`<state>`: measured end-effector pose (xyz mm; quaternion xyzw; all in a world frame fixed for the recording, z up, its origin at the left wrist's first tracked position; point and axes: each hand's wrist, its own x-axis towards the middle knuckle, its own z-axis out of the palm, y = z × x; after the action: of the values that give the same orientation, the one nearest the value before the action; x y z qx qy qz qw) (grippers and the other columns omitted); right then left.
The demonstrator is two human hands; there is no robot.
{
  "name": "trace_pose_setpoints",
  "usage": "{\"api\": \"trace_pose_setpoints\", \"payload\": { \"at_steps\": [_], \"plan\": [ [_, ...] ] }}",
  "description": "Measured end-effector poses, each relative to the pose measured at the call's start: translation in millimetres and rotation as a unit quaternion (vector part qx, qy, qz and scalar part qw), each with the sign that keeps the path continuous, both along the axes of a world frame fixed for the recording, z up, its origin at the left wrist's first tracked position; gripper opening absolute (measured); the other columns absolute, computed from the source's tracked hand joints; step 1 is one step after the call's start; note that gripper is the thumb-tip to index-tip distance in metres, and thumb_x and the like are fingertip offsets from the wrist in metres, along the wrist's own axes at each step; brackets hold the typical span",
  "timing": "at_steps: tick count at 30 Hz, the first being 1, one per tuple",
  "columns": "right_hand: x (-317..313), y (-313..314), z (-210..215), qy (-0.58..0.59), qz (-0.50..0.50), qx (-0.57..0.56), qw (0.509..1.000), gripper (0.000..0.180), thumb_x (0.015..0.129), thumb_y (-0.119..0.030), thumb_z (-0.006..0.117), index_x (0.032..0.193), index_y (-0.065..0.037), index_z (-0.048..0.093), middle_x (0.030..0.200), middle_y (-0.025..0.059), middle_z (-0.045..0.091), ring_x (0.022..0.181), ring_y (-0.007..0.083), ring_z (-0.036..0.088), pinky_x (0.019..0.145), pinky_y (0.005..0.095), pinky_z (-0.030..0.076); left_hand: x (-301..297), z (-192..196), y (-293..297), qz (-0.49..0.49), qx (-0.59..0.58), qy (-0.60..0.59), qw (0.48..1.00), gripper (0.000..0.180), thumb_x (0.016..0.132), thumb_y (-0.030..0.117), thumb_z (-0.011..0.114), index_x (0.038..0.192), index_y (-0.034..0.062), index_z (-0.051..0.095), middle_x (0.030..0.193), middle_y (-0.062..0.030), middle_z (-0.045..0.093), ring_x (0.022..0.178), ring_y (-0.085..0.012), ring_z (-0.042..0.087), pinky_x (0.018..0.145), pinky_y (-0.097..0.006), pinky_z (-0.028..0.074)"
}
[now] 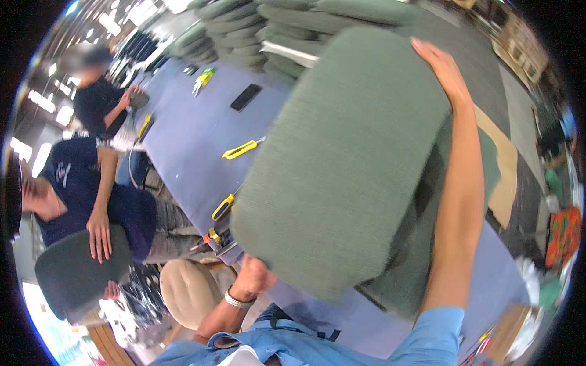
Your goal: The person picks up green cushion covers from a table, places them on a nearby stack, and then uses a staple gun to attach fabric to a cushion frame. The person repeats this process with multiple cushions.
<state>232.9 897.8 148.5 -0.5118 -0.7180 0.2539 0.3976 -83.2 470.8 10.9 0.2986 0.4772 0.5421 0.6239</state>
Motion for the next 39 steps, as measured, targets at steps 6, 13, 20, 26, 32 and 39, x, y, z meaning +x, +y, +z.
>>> {"api": "trace_pose_setpoints", "payload": {
  "at_steps": [6,13,20,26,32,39],
  "plan": [
    [10.7,-142.9,155.2,0.052,-0.024,0.016,0.998,0.065,0.096,-0.057,0.055,0.138,-0.007,0.060,0.148,0.0155,0.051,0.135,0.0305,0.047,0.113,0.0424,0.034,-4.5,35.5,-33.4,-0.061,0.138,-0.149,0.977,0.104,0.079,0.072,0.070,0.152,0.0078,0.035,0.148,-0.0132,0.048,0.136,-0.0301,0.047,0.108,-0.050,0.044],
    [128.6,-243.5,146.0,0.007,-0.106,0.208,0.972,0.068,0.093,-0.057,0.058,0.136,-0.004,0.062,0.136,0.0129,0.062,0.130,0.0248,0.054,0.113,0.0363,0.035,33.1,-10.0,-149.6,-0.035,0.095,-0.021,0.995,0.106,0.078,0.060,0.077,0.157,0.0096,0.026,0.156,-0.0133,0.039,0.138,-0.0320,0.045,0.113,-0.054,0.038],
    [195.5,-416.8,74.4,0.081,-0.019,0.107,0.991,0.071,0.100,-0.055,0.037,0.150,-0.006,0.042,0.151,0.0114,0.043,0.142,0.0266,0.037,0.119,0.0435,0.025,31.1,38.3,-200.9,0.072,0.070,-0.247,0.964,0.104,0.083,0.068,0.066,0.160,0.0106,0.024,0.156,-0.0113,0.039,0.140,-0.0297,0.042,0.111,-0.049,0.040],
    [98.7,-467.1,-39.0,0.099,0.098,-0.050,0.989,0.092,0.093,-0.071,0.043,0.155,-0.003,0.036,0.157,0.0152,0.038,0.144,0.0324,0.037,0.118,0.0483,0.028,-29.5,28.8,-296.7,0.210,0.091,-0.161,0.960,0.084,0.098,0.070,0.041,0.157,0.0102,0.033,0.155,-0.0104,0.042,0.137,-0.0223,0.045,0.116,-0.038,0.034],
    [-61.2,-509.5,-89.3,0.084,0.261,-0.201,0.941,0.091,0.092,-0.069,0.047,0.154,-0.003,0.037,0.156,0.0155,0.039,0.142,0.0327,0.039,0.117,0.0483,0.030,-68.3,23.2,-464.2,0.377,-0.097,-0.021,0.921,0.095,0.096,0.079,0.028,0.152,0.0041,0.043,0.157,-0.0131,0.040,0.143,-0.0228,0.038,0.119,-0.038,0.029],
    [-230.8,-612.8,-128.3,-0.004,0.435,-0.342,0.833,0.090,0.092,-0.068,0.051,0.153,-0.003,0.039,0.155,0.0158,0.041,0.141,0.0330,0.041,0.116,0.0484,0.033,-55.2,-3.1,-675.6,0.543,-0.052,-0.065,0.835,0.098,0.092,0.083,0.032,0.149,0.0046,0.047,0.151,-0.0158,0.047,0.137,-0.0248,0.047,0.113,-0.039,0.038]
  ]
}}
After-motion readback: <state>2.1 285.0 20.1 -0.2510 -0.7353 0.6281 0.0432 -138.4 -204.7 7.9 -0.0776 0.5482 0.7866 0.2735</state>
